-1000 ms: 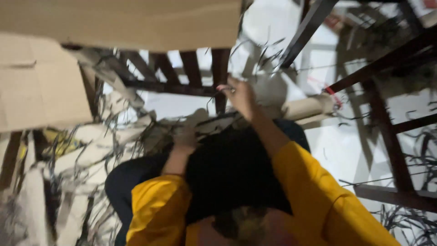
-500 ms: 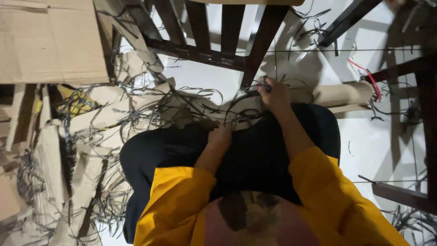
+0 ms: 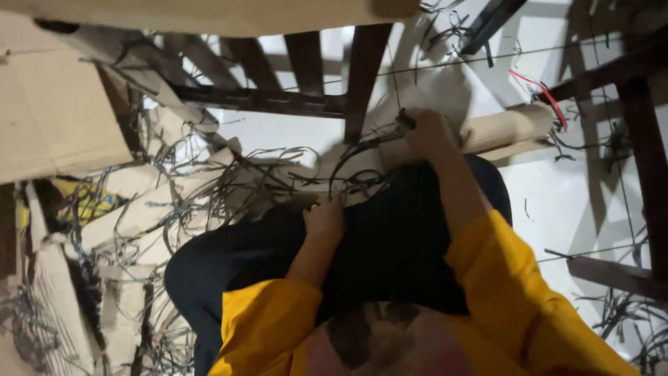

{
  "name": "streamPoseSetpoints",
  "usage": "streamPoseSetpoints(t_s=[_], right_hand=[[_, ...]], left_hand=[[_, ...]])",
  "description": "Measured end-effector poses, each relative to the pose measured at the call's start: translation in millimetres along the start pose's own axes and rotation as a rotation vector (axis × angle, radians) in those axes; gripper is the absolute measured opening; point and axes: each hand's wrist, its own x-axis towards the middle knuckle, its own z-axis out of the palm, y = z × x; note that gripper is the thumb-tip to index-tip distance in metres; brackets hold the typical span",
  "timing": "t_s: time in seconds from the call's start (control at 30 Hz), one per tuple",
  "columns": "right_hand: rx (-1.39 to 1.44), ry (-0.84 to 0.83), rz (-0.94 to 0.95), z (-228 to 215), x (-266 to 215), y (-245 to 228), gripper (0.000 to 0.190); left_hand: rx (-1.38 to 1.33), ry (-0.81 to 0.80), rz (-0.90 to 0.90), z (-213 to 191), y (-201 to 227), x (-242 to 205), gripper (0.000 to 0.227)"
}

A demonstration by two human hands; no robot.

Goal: Tying thin black strings around cardboard tubes and sheets to secure them together.

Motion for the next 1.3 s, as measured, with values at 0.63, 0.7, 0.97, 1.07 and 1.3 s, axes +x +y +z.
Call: streamPoseSetpoints(t_s=[0.63,0.7,0.97,1.07,1.3], right_hand=[[-0.416,-0.057,-0.280,91.8,13.5,17.7,0.015],[-0.437,-0.201,-0.292,96.2,24.1,14.4,0.015],[-0.434,-0.135,-0.216,56.1,-4.7,2.2,0.015],[-0.334,0.125,-0.243,9.2,-34.4,-18.2,0.028],[-0.130,0.084,-0.293,-118.4,-70.1,-70.6,0.042]], left_hand=[[0.197,-0.124,0.000,-16.3,3.2,6.2,0.066],[0.217,-0.126,-0.020,-5.9,-3.4,11.6,0.065],[0.240,-0.049,-0.009,-27.3,18.2,-20.6,0.064],[0.199,0.025,-0.014,-17.9,15.8,-22.4,0.056],[-0.023,-0.094,0.006,-36.6,-26.2,3.8,0.063]])
